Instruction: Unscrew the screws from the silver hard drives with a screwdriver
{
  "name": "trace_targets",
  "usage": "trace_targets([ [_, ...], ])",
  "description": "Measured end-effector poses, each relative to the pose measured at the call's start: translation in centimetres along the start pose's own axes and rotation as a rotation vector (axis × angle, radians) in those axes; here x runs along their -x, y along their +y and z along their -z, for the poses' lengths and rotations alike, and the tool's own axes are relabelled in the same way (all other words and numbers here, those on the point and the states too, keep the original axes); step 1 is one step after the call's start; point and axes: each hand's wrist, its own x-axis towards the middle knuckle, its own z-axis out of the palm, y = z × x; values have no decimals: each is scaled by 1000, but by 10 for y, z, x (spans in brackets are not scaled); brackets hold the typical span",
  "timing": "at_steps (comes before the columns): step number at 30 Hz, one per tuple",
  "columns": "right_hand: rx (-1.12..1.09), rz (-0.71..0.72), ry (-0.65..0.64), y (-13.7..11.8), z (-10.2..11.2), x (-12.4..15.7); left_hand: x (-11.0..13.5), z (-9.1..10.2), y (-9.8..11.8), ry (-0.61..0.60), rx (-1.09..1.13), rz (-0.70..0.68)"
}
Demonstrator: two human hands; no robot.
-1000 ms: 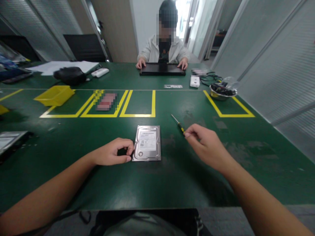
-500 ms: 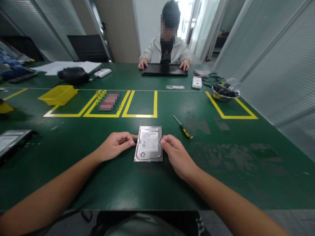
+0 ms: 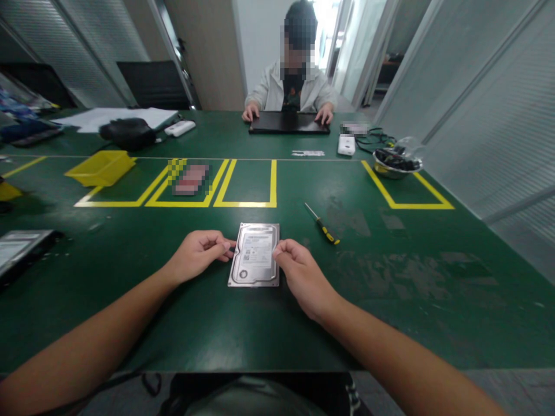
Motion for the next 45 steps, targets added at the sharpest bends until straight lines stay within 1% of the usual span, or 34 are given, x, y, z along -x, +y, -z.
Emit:
trace_targets([
  [6,-10,-14,-28,-2,-4,2,0,1,-1,28,-21,14],
  [10,44,-3,-30,-2,-4,1,1,0,-3,45,-58,22],
  [12,81,15,-15,-4,-4,-1,1,-1,-3,61,-117,-3],
  [15,156,107,42,-9,-3,-6,2,-3,0,125,-269,-90],
  [18,290,221,90,-12,-2,-12,3,-5,3,216,-409,-196],
  [22,466,374,128,-6,1,-18,5,-6,5,306,-458,-345],
  [25,588,480,168,1,6,-18,7,-7,7,338,-477,-459],
  [28,728,580,161,5,14,-16,8,-10,10,368,-524,-581],
  [31,784,627,109,6,19,-14,8,-15,15,396,-567,-706],
  [34,788,627,53,6,19,-13,9,-20,21,373,-648,-835],
  [39,744,615,-32,4,16,-8,12,-28,37,228,-803,-1001],
  [42,711,597,-53,2,17,-5,14,-33,51,172,-849,-1029],
  [45,669,581,-65,0,18,-2,14,-39,66,143,-862,-984],
])
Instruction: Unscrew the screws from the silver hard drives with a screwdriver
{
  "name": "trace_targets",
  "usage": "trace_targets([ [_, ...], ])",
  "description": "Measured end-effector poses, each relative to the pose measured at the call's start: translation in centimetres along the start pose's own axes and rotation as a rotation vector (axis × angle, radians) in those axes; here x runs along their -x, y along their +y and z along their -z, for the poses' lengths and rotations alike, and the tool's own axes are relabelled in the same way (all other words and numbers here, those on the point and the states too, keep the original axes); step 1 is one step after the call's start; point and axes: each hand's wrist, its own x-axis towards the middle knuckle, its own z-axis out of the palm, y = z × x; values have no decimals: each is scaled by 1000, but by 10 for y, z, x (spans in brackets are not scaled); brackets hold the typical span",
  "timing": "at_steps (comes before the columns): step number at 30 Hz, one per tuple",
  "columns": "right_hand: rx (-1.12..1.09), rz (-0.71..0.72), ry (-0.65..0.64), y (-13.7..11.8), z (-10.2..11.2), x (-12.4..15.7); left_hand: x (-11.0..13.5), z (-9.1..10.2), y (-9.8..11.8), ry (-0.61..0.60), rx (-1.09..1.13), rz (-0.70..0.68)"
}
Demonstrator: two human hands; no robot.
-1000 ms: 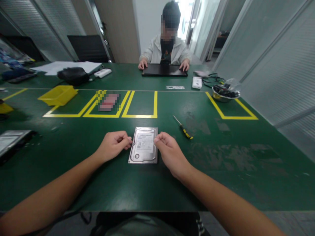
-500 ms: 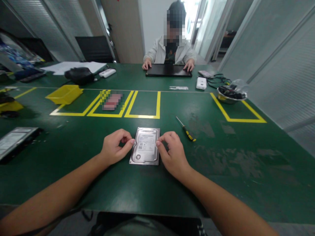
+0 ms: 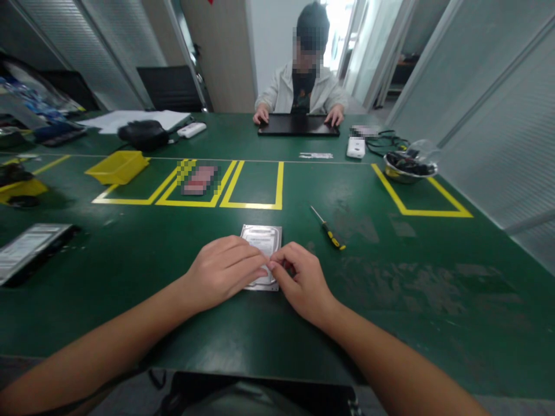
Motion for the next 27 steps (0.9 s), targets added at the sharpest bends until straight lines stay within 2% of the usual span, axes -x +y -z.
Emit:
trace_targets([
  [5,-99,-85,18,1,4,-1,-16,1,6,-51,39,71],
  [9,-226,-184,7,4,6,-3,-18,-6,8,-15,112,171],
  [13,-309,-216,-20,3,8,-5,-14,-12,8,5,206,245],
  [21,-272,-184,-73,1,10,-7,0,-19,4,160,195,113],
  [27,-233,-143,-115,0,10,-8,5,-23,2,198,200,94],
])
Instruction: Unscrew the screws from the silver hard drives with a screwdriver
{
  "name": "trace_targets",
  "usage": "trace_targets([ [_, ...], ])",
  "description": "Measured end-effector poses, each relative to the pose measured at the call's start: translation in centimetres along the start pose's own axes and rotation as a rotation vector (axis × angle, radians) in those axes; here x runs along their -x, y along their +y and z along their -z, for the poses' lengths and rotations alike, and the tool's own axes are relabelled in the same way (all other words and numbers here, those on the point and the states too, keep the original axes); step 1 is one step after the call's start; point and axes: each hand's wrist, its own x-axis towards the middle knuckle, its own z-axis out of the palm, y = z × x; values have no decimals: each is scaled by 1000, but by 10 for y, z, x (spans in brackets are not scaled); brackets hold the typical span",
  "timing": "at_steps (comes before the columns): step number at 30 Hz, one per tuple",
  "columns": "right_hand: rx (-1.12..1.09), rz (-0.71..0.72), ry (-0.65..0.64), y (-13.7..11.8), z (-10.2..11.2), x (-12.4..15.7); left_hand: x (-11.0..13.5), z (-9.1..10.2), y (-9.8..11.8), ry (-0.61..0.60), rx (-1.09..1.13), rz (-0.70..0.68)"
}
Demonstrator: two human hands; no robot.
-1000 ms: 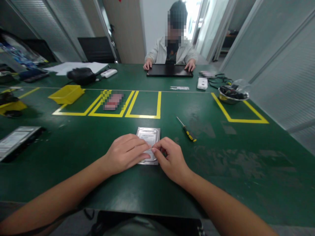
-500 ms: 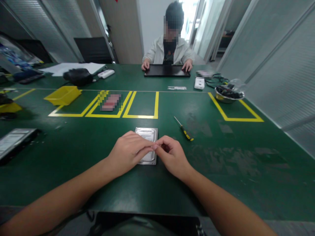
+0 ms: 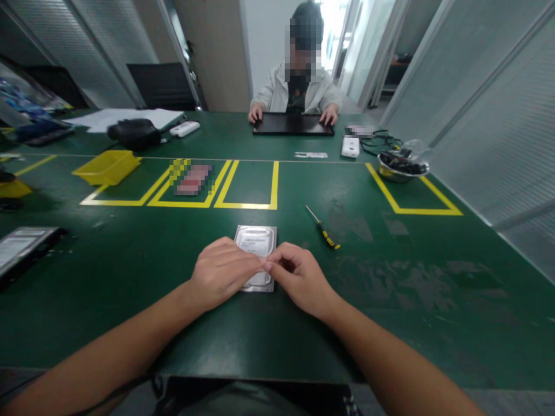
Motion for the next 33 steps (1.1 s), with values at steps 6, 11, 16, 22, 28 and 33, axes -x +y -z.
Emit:
trace_targets([
  [6,33,18,-6,-2,0,0,2,-2,-4,17,-6,-6],
  [11,84,25,9,-2,-2,1,4,-3,-3,-1,6,23],
  [16,113,50,34,1,-4,3,7,-5,-4,-28,-51,42],
  [22,200,178,52,2,-8,5,12,-6,-5,-33,-132,109],
  [28,331,309,39,4,-10,9,9,-6,-3,-47,-167,155],
  [33,378,349,76,3,-9,9,6,-5,0,-37,-133,213],
])
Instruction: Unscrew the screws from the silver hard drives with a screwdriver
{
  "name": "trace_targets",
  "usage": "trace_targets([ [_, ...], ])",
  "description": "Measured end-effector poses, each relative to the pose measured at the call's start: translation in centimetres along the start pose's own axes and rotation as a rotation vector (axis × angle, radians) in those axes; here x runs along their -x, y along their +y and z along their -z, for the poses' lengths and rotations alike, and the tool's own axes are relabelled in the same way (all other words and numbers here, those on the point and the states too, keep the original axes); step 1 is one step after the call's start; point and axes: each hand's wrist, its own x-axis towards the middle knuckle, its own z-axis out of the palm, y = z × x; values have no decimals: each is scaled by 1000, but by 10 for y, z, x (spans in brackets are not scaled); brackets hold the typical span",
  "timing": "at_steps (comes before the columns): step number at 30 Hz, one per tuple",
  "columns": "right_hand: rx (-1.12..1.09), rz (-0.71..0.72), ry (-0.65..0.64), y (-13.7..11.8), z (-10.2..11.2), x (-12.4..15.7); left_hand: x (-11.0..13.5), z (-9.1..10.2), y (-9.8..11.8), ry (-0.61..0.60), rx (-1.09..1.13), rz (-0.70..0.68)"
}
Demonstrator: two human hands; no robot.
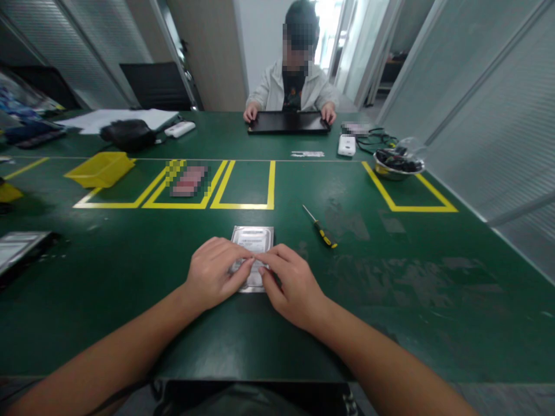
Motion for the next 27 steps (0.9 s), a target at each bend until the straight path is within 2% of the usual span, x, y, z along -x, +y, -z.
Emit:
trace_targets([
  [5,13,-49,26,-1,0,0,-2,3,4,-18,57,58],
  [15,54,-66,85,5,0,-2,-4,3,7,-53,227,87],
  [27,82,-56,126,9,3,-3,-4,2,8,-34,325,66],
])
